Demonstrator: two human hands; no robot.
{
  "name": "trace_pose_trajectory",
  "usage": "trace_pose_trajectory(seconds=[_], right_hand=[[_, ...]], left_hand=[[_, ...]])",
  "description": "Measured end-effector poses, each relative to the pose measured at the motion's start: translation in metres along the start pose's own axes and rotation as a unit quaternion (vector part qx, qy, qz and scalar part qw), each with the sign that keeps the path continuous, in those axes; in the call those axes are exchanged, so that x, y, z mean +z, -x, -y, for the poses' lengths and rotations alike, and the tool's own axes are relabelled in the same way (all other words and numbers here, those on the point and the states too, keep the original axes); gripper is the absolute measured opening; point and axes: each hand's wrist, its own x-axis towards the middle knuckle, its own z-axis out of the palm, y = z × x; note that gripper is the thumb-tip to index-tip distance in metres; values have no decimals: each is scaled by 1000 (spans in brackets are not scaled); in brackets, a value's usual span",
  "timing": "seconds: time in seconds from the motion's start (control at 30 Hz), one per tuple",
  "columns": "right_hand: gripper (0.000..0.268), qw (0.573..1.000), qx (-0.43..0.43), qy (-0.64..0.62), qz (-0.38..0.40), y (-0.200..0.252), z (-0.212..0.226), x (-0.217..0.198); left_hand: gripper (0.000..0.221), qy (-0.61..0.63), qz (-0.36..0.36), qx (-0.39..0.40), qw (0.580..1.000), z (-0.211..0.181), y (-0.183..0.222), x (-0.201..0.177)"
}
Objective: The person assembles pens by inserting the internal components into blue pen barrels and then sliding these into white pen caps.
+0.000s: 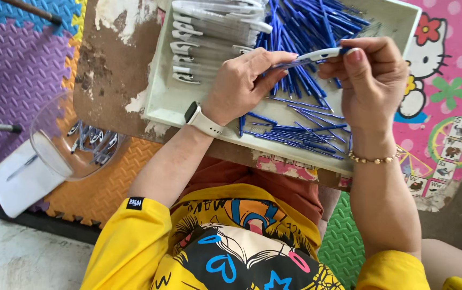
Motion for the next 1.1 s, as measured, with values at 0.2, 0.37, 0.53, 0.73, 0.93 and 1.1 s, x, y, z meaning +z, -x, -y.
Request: trace_pose_trajectory(seconds=[0.2, 0.37, 0.53, 0.73, 0.93, 1.1], right_hand=[[31, 1000, -1, 18, -5, -1, -5, -5], [29, 1000, -9, 27, 3, 1, -10, -8], [31, 999, -10, 41, 8, -1, -11, -9], [33, 998, -12, 52, 23, 0, -10, -13], [31, 997, -17, 53, 44, -1, -16, -19], [32, 997, -25, 63, 48, -2, -8, -15]], left_hand=[[28, 26, -3, -3, 1000, 2, 2, -1], [29, 10, -1, -4, 1000, 4, 4, -1], [29, 19, 1, -12, 1000, 8, 4, 1], [29, 25, -2, -22, 999, 8, 5, 3], [27, 36, -2, 5, 999, 9, 4, 3], [26, 46, -7, 1, 999, 5, 1, 0]])
